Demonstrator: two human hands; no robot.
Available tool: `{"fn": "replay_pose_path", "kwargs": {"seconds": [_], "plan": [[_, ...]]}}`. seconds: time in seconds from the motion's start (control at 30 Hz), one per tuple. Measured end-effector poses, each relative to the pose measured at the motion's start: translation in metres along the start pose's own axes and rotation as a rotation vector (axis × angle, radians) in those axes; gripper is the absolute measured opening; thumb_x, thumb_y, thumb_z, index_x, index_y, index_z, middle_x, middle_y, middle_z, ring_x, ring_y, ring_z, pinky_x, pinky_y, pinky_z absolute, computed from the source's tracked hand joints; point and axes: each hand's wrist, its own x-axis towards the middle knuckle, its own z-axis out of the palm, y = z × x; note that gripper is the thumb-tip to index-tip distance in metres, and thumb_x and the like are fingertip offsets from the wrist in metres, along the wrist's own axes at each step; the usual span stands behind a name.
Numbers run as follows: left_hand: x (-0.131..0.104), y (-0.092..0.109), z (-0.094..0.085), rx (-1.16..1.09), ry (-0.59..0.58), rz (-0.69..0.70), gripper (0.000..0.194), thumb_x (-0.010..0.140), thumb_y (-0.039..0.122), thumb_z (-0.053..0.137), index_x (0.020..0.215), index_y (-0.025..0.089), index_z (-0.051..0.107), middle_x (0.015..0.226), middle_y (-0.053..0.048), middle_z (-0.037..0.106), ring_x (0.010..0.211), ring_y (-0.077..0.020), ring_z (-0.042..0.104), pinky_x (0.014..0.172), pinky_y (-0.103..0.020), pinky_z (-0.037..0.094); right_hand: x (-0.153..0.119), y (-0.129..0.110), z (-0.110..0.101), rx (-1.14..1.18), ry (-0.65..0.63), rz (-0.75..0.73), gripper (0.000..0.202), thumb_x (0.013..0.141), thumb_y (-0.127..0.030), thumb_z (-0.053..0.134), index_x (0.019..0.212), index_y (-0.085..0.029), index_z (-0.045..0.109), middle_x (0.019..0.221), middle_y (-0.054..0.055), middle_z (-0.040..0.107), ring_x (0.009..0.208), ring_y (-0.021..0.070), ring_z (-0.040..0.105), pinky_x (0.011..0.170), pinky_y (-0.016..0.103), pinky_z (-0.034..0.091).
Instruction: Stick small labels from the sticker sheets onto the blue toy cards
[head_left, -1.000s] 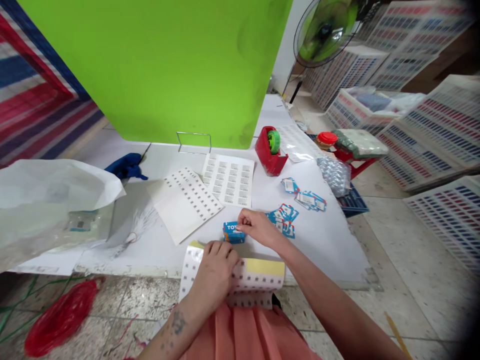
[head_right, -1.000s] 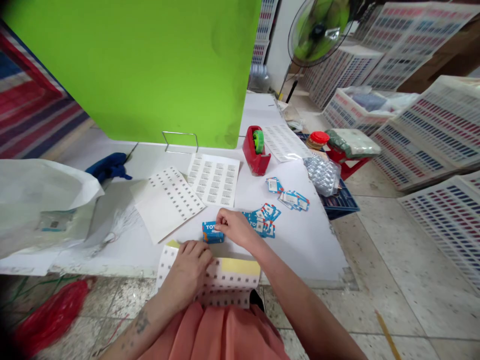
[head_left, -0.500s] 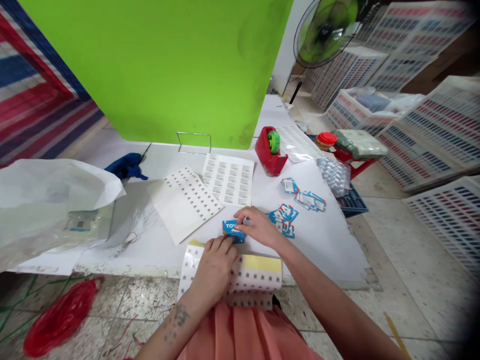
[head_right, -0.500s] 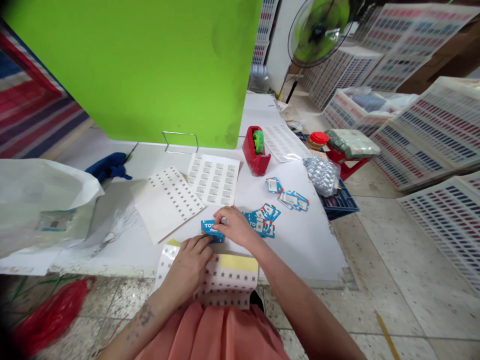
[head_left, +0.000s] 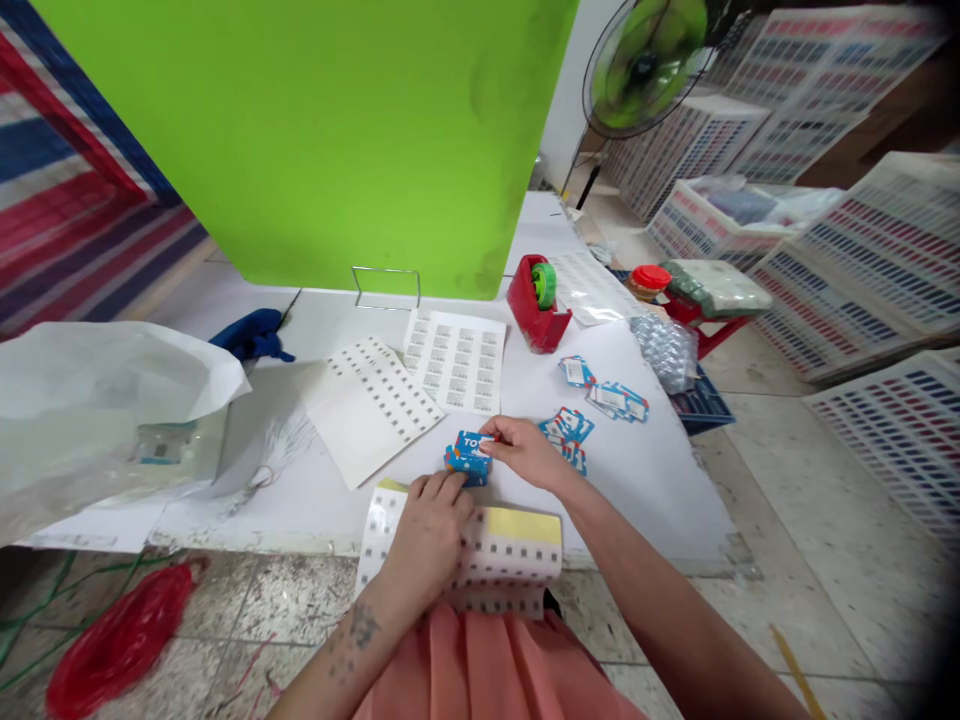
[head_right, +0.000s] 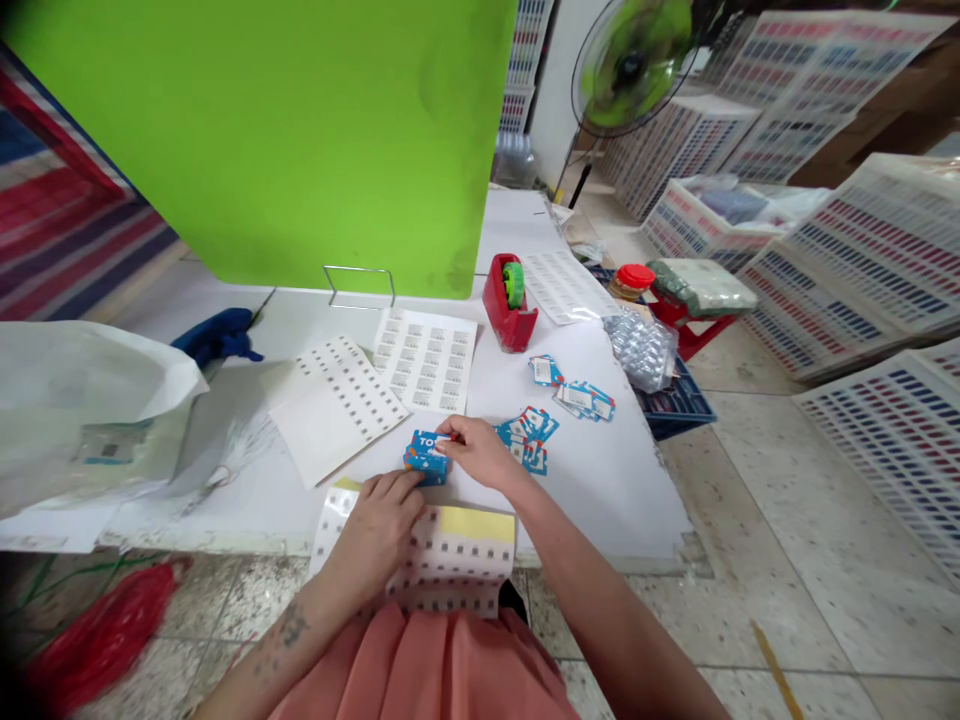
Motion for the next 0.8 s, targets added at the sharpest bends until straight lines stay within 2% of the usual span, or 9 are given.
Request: {"fn": "replay_pose_path", "kwargs": {"seconds": [0.13,0.23,0.3,0.37,0.43,0.5,0.6,0.67,0.8], "plan": [[-0.002,0.003,-0.006,-0.036,-0.037,-0.024,0.02,0.08,0.005,0.047,0.09,0.018,0.058,0.1,-0.006,0.059,0.095,-0.0222,0.05,0.087,-0.04,0.036,-0.007,0.001,-0.006,0.047,0.016,0.055,0.012,0.077,-0.029,0.052,0.077,-0.018,0.057,0.062,-0.003,0.055,0.051,0.0105,0.051,0.049,0.022,0.042],[-0.004,0.005,-0.01,-0.066,-0.064,-0.065,0.019,0.084,0.006,0.043,0.082,0.019,0.056,0.082,-0.003,0.059,0.081,-0.0204,0.051,0.078,-0.038,0.035,-0.015,0.008,-0.021,-0.049,0.079,0.086,0.019,0.081,-0.031,0.047,0.083,-0.018,0.061,0.062,-0.002,0.059,0.052,0.0121,0.055,0.048,0.023,0.043],[-0.004,0.004,-0.011,-0.067,-0.058,-0.087,0.018,0.087,0.009,0.042,0.082,0.019,0.056,0.08,-0.003,0.059,0.079,-0.0201,0.051,0.076,-0.037,0.034,-0.021,0.015,-0.036,-0.201,0.133,0.062,0.022,0.084,-0.031,0.046,0.089,-0.019,0.065,0.069,0.001,0.065,0.061,0.0151,0.06,0.055,0.026,0.046],[-0.003,0.003,-0.011,-0.061,-0.056,-0.107,0.016,0.088,0.013,0.042,0.082,0.019,0.055,0.079,-0.003,0.059,0.078,-0.0198,0.051,0.075,-0.037,0.033,-0.028,0.021,-0.049,-0.415,0.197,-0.011,0.022,0.083,-0.028,0.05,0.094,-0.02,0.067,0.085,0.005,0.069,0.077,0.02,0.063,0.07,0.032,0.048],[-0.001,0.002,-0.012,-0.057,-0.066,-0.129,0.015,0.088,0.014,0.044,0.082,0.019,0.055,0.078,-0.002,0.059,0.077,-0.0197,0.051,0.074,-0.036,0.033,-0.036,0.021,-0.054,-0.612,0.257,-0.113,0.02,0.083,-0.024,0.053,0.097,-0.019,0.067,0.097,0.009,0.069,0.092,0.0243,0.06,0.084,0.04,0.044],[0.001,0.002,-0.013,-0.053,-0.079,-0.153,0.014,0.088,0.014,0.044,0.082,0.019,0.055,0.079,-0.002,0.059,0.077,-0.0199,0.051,0.074,-0.036,0.033,-0.044,0.014,-0.048,-0.692,0.265,-0.22,0.02,0.085,-0.022,0.054,0.099,-0.019,0.067,0.1,0.01,0.068,0.096,0.0248,0.058,0.088,0.042,0.041],[0.004,0.004,-0.018,-0.058,-0.102,-0.179,0.015,0.088,0.013,0.043,0.082,0.02,0.055,0.08,-0.002,0.061,0.078,-0.0203,0.052,0.073,-0.036,0.034,-0.055,-0.004,-0.023,-0.629,0.141,-0.366,0.019,0.088,-0.023,0.053,0.103,-0.021,0.065,0.095,0.006,0.068,0.091,0.0203,0.058,0.083,0.037,0.042],[0.005,0.005,-0.02,-0.067,-0.116,-0.194,0.016,0.087,0.01,0.042,0.083,0.019,0.055,0.08,-0.002,0.061,0.078,-0.0201,0.053,0.073,-0.035,0.034,-0.061,-0.015,-0.003,-0.6,0.072,-0.409,0.019,0.088,-0.023,0.055,0.105,-0.022,0.064,0.093,0.005,0.068,0.089,0.0189,0.058,0.082,0.035,0.042],[0.005,0.004,-0.021,-0.073,-0.114,-0.239,0.019,0.086,0.007,0.039,0.084,0.019,0.054,0.08,-0.002,0.062,0.077,-0.0198,0.055,0.072,-0.034,0.035,-0.068,-0.024,0.024,-0.646,0.152,-0.468,0.017,0.088,-0.019,0.053,0.099,-0.023,0.066,0.096,0.006,0.065,0.093,0.021,0.054,0.082,0.038,0.04]]}}
